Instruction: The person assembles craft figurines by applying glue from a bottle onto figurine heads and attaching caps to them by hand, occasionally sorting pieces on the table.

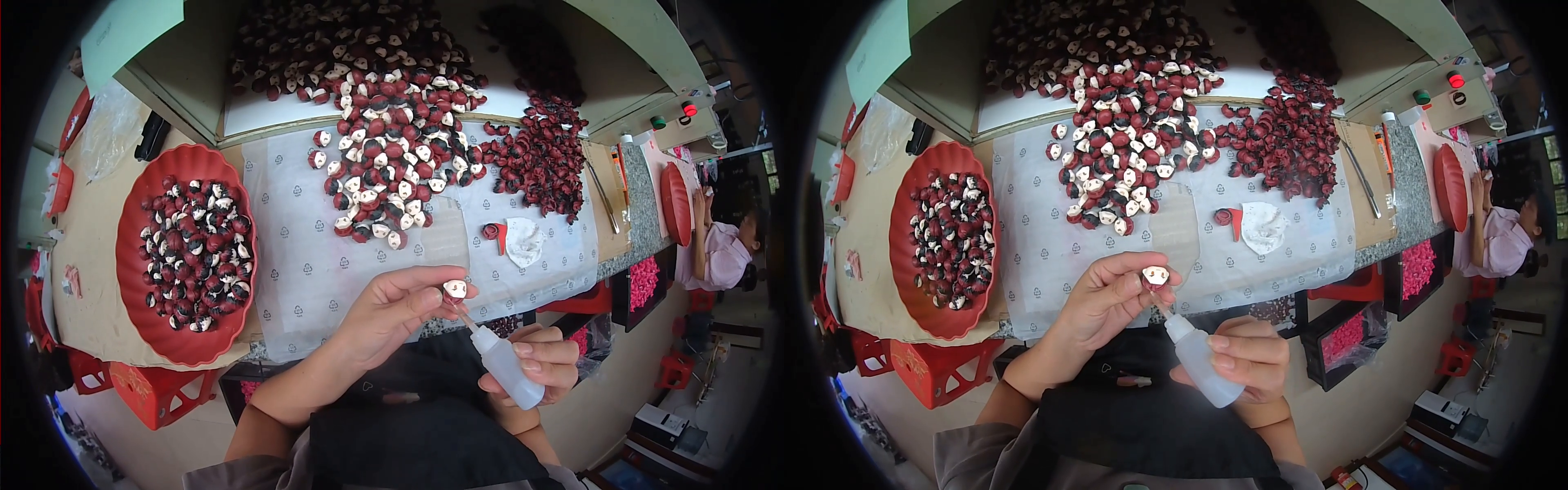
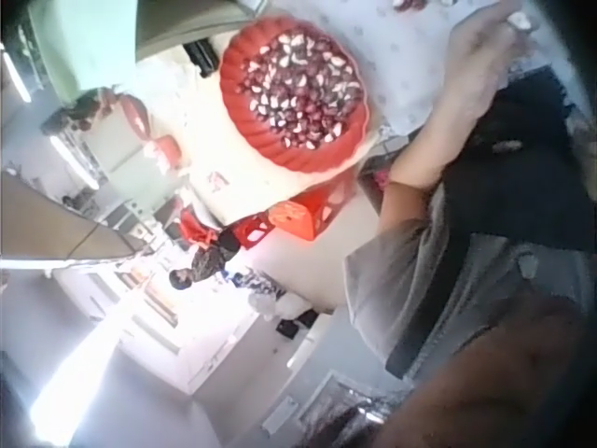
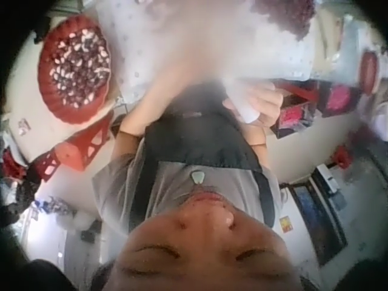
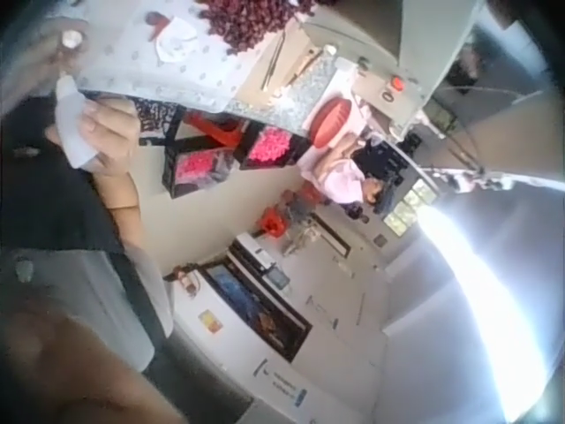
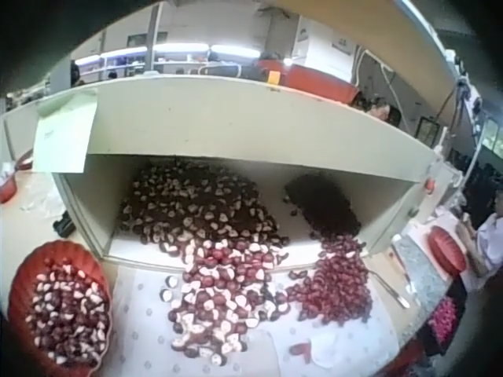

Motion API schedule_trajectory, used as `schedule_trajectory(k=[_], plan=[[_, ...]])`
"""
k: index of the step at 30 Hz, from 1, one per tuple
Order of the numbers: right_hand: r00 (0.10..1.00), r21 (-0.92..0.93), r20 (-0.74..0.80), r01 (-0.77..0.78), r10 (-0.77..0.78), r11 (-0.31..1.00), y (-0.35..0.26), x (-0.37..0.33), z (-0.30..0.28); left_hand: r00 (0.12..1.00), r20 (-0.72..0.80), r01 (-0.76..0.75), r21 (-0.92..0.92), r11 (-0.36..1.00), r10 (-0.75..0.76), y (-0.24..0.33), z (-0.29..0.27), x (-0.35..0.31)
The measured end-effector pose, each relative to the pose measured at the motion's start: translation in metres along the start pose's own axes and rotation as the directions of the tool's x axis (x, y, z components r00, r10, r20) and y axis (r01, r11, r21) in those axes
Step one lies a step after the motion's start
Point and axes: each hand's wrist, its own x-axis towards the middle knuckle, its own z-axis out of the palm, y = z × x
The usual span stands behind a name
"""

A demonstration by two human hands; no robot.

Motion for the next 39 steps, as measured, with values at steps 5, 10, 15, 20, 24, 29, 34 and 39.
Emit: schedule_trajectory(k=[5, 10, 15, 20, 24, 29, 34, 39], plan=[[1.000, -0.017, 0.011, -0.012, 0.012, 1.000, -0.0016, -0.0001, -0.0012, 1.000, 0.013, 0.004, 0.001, 1.000, -0.005, -0.0007, 0.0013, -0.0002], [1.000, -0.021, 0.009, -0.026, 0.027, 0.999, -0.0017, -0.0007, -0.0002, 1.000, 0.012, 0.009, 0.006, 1.000, -0.010, -0.0019, 0.0004, -0.0006], [0.999, -0.040, 0.028, -0.034, 0.035, 0.999, -0.0035, -0.0010, 0.0000, 1.000, 0.000, 0.011, 0.004, 1.000, -0.011, -0.0015, -0.0011, -0.0013], [0.998, -0.053, 0.039, -0.051, 0.053, 0.997, -0.0047, -0.0015, -0.0018, 1.000, -0.006, -0.027, 0.014, 1.000, 0.027, -0.0017, -0.0026, -0.0001], [0.997, -0.052, 0.048, -0.052, 0.054, 0.997, -0.0038, -0.0010, -0.0030, 0.999, -0.016, -0.043, 0.029, 0.999, 0.043, -0.0021, -0.0027, -0.0001], [0.998, -0.054, 0.039, -0.054, 0.056, 0.997, -0.0035, -0.0029, -0.0031, 0.999, -0.027, -0.038, 0.038, 0.999, 0.039, -0.0023, -0.0048, -0.0015], [0.997, -0.057, 0.042, -0.063, 0.065, 0.996, -0.0027, -0.0030, -0.0043, 0.999, -0.042, -0.030, 0.047, 0.998, 0.032, -0.0023, -0.0041, -0.0023], [0.998, -0.063, 0.031, -0.061, 0.063, 0.996, -0.0014, -0.0025, -0.0064, 0.998, -0.055, -0.020, 0.057, 0.998, 0.023, -0.0038, -0.0053, -0.0019]])
